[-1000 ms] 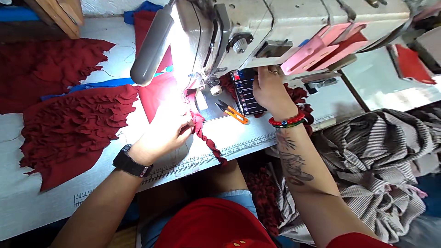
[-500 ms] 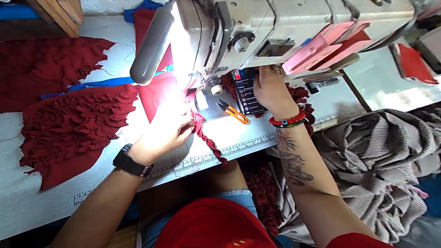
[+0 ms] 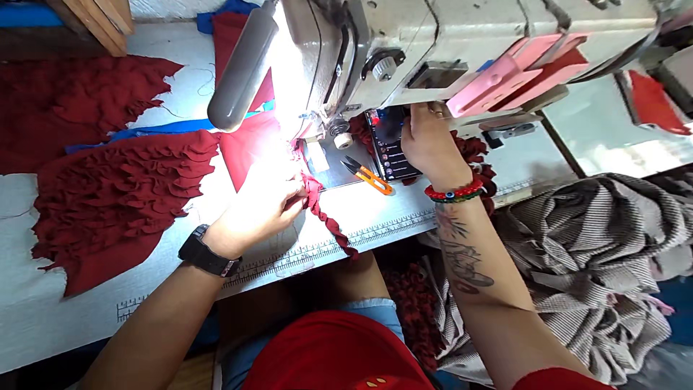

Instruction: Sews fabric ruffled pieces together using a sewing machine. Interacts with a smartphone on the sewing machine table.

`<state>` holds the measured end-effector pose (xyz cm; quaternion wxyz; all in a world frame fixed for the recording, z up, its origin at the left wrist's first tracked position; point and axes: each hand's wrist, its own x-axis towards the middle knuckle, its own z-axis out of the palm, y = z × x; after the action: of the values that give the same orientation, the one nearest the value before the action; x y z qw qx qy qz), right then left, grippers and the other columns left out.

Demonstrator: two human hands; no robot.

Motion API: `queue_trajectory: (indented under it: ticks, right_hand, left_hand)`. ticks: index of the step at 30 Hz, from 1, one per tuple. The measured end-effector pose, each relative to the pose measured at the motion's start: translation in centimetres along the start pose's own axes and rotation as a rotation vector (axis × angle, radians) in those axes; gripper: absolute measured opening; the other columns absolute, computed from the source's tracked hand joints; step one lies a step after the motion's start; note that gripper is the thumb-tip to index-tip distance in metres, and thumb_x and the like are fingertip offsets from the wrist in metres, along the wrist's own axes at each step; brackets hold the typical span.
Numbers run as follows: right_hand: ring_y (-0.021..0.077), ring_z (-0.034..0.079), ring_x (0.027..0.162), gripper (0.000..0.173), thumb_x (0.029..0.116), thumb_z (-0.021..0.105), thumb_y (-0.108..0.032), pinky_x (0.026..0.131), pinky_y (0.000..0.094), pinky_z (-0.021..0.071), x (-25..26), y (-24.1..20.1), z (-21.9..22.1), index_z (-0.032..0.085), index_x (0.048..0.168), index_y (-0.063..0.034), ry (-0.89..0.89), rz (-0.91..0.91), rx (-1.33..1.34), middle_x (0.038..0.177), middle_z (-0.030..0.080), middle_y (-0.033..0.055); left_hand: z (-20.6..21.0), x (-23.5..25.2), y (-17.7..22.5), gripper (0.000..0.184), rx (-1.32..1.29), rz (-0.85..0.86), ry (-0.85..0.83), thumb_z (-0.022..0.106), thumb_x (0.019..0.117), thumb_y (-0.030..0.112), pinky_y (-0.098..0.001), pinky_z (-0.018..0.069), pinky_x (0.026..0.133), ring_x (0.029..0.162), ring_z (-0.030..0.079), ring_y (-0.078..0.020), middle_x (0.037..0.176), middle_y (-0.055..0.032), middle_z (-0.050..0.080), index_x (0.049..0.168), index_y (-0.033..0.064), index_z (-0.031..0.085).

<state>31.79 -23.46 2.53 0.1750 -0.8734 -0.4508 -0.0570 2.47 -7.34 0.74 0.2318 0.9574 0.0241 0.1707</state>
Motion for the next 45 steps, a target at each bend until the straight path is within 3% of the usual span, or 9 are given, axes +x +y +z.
queue_trajectory:
  ticks: [14,16,19,25,28,31,36,39,45]
  right_hand:
    - [0.0489,0.053,0.132,0.041,0.1042,0.04,-0.01,0.109,0.0642,0.0397,-0.4,0.1,0.0,0.049,0.141,0.0078,-0.002,0.014,-0.001,0.135,0.057,0.0335]
    - [0.0503,0.057,0.126,0.042,0.1042,0.04,-0.009,0.104,0.0654,0.0435,-1.0,-0.1,-0.3,0.047,0.142,0.007,-0.002,0.027,-0.012,0.133,0.058,0.0334]
    - [0.0539,0.063,0.111,0.046,0.1045,0.041,-0.005,0.087,0.0696,0.0503,-2.9,-0.7,-1.3,0.038,0.15,0.0011,-0.036,0.026,0.007,0.129,0.059,0.0327]
    - [0.0564,0.065,0.103,0.062,0.1007,0.043,0.001,0.079,0.0691,0.0524,-4.3,-0.6,-1.9,0.029,0.16,-0.0043,-0.083,-0.042,-0.02,0.125,0.062,0.0347]
    - [0.0466,0.07,0.102,0.053,0.1007,0.037,0.001,0.081,0.0647,0.0543,-4.2,0.4,-2.2,0.042,0.153,-0.0043,-0.01,-0.086,0.049,0.122,0.07,0.023]
    - [0.037,0.07,0.105,0.046,0.1017,0.034,0.001,0.09,0.0579,0.0545,-4.1,1.3,-2.5,0.051,0.145,0.0002,0.058,-0.111,0.134,0.112,0.073,0.0186]
    - [0.0355,0.07,0.104,0.048,0.1014,0.034,0.002,0.088,0.0546,0.0559,-4.6,1.6,-2.1,0.05,0.146,-0.0011,0.092,-0.131,0.154,0.115,0.073,0.0173]
    - [0.0354,0.071,0.104,0.049,0.1004,0.035,0.001,0.087,0.0552,0.0561,-4.6,1.8,-1.8,0.049,0.148,-0.0013,0.097,-0.129,0.157,0.117,0.072,0.0178]
    - [0.0342,0.069,0.114,0.049,0.0999,0.035,0.003,0.095,0.0529,0.0546,-4.7,1.9,-1.4,0.048,0.147,-0.0002,0.116,-0.131,0.17,0.125,0.07,0.0174]
  left_hand:
    - [-0.1,0.1,0.2,0.019,-0.004,0.0,0.004,0.06,0.0936,0.022,-0.0487,0.043,0.089,0.1,0.062,-0.0214,0.1,-0.0033,0.068,0.089,0.0142,0.077]
    - [0.0,0.1,0.1,0.019,-0.002,0.01,0.011,0.061,0.0933,0.022,-0.0483,0.0447,0.088,0.099,0.063,-0.0211,0.099,-0.0028,0.068,0.088,0.0144,0.077]
    - [0.1,0.0,0.1,0.019,-0.005,0.0,0.003,0.061,0.0931,0.022,-0.0478,0.044,0.087,0.098,0.062,-0.0205,0.099,-0.0025,0.068,0.089,0.0146,0.078]
    - [0.0,0.0,0.2,0.018,-0.01,-0.004,0.008,0.062,0.0926,0.02,-0.0473,0.0428,0.086,0.096,0.062,-0.0204,0.098,-0.0029,0.068,0.088,0.014,0.078]
    - [0.0,0.0,0.3,0.017,0.002,-0.002,0.004,0.062,0.0921,0.02,-0.0487,0.043,0.088,0.097,0.062,-0.0214,0.096,-0.0025,0.068,0.087,0.0145,0.077]
    - [0.1,0.1,0.0,0.017,-0.007,0.018,0.011,0.063,0.0924,0.021,-0.048,0.0452,0.085,0.093,0.063,-0.0204,0.093,-0.0021,0.067,0.086,0.0141,0.077]
    - [0.0,0.0,0.2,0.019,-0.009,-0.006,-0.002,0.061,0.0932,0.021,-0.0494,0.0441,0.088,0.098,0.062,-0.021,0.097,-0.0024,0.067,0.089,0.0144,0.078]
    - [0.0,0.2,0.1,0.017,-0.009,0.006,0.001,0.062,0.0923,0.021,-0.0473,0.0448,0.085,0.095,0.062,-0.0199,0.094,-0.0017,0.066,0.088,0.0145,0.077]
    - [0.0,0.2,0.0,0.02,-0.001,0.018,0.011,0.06,0.0924,0.021,-0.0491,0.0445,0.088,0.097,0.062,-0.0211,0.095,-0.0026,0.066,0.089,0.0144,0.078]
